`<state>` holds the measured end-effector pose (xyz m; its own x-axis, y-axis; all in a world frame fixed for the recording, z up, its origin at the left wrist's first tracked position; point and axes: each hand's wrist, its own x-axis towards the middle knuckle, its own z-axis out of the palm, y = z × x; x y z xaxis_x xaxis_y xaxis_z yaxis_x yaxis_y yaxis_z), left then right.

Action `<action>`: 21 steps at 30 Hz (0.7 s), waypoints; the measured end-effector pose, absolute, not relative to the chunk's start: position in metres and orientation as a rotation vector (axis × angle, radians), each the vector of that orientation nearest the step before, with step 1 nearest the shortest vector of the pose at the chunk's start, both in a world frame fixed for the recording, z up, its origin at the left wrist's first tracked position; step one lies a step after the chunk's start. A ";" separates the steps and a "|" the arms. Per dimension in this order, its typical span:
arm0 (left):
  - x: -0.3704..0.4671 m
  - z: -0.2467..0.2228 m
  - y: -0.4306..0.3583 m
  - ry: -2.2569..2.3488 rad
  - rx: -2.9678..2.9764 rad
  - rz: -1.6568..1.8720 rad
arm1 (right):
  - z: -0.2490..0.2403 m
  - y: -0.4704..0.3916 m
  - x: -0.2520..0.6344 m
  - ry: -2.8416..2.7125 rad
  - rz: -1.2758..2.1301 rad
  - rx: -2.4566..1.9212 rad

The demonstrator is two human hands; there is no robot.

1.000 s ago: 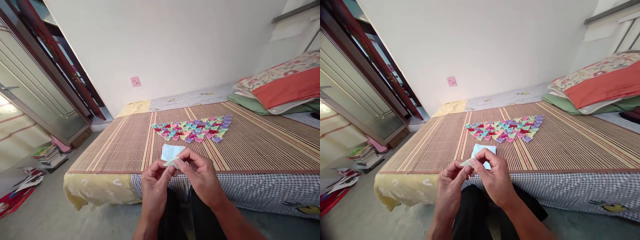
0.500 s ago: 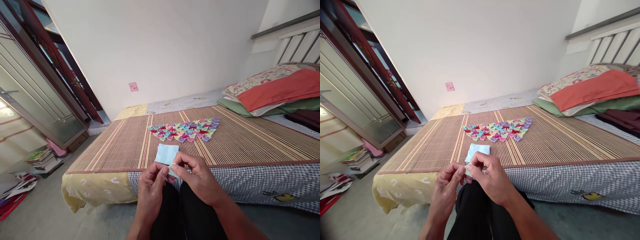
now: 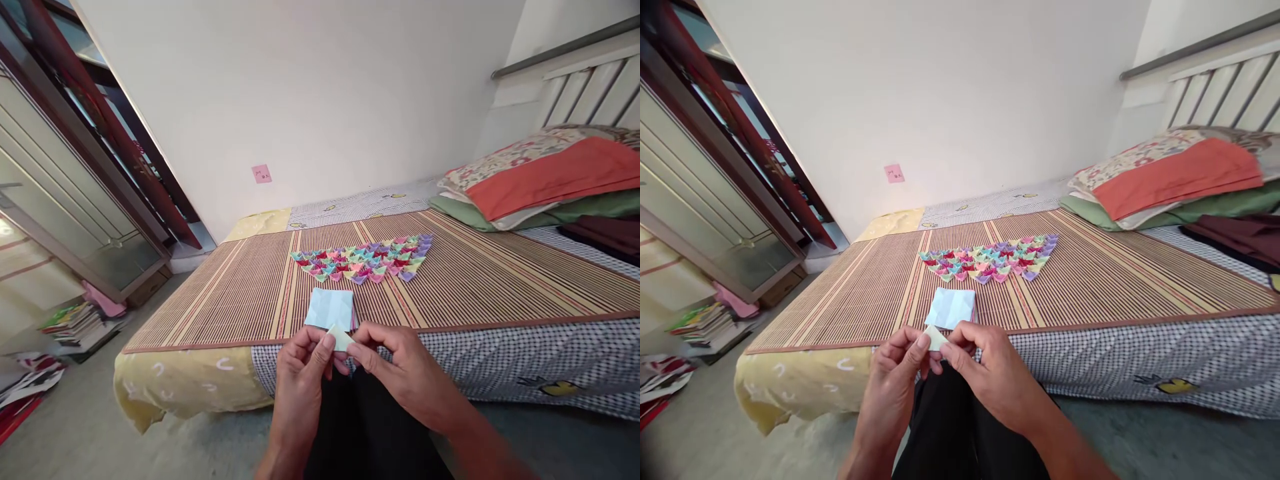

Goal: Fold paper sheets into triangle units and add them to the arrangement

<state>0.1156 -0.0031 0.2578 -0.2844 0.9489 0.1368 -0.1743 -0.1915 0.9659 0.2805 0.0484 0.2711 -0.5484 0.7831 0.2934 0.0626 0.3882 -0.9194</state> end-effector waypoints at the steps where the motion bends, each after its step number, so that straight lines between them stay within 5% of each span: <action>1: 0.117 0.258 -0.002 1.146 1.026 1.620 | 0.270 0.048 0.280 -1.882 1.198 -0.722; 16: 0.115 0.261 0.001 1.125 1.033 1.404 | 0.254 0.053 0.287 -1.982 0.874 -0.774; 21: 0.116 0.265 0.002 1.206 1.105 1.332 | 0.257 0.054 0.289 -1.991 1.031 -0.784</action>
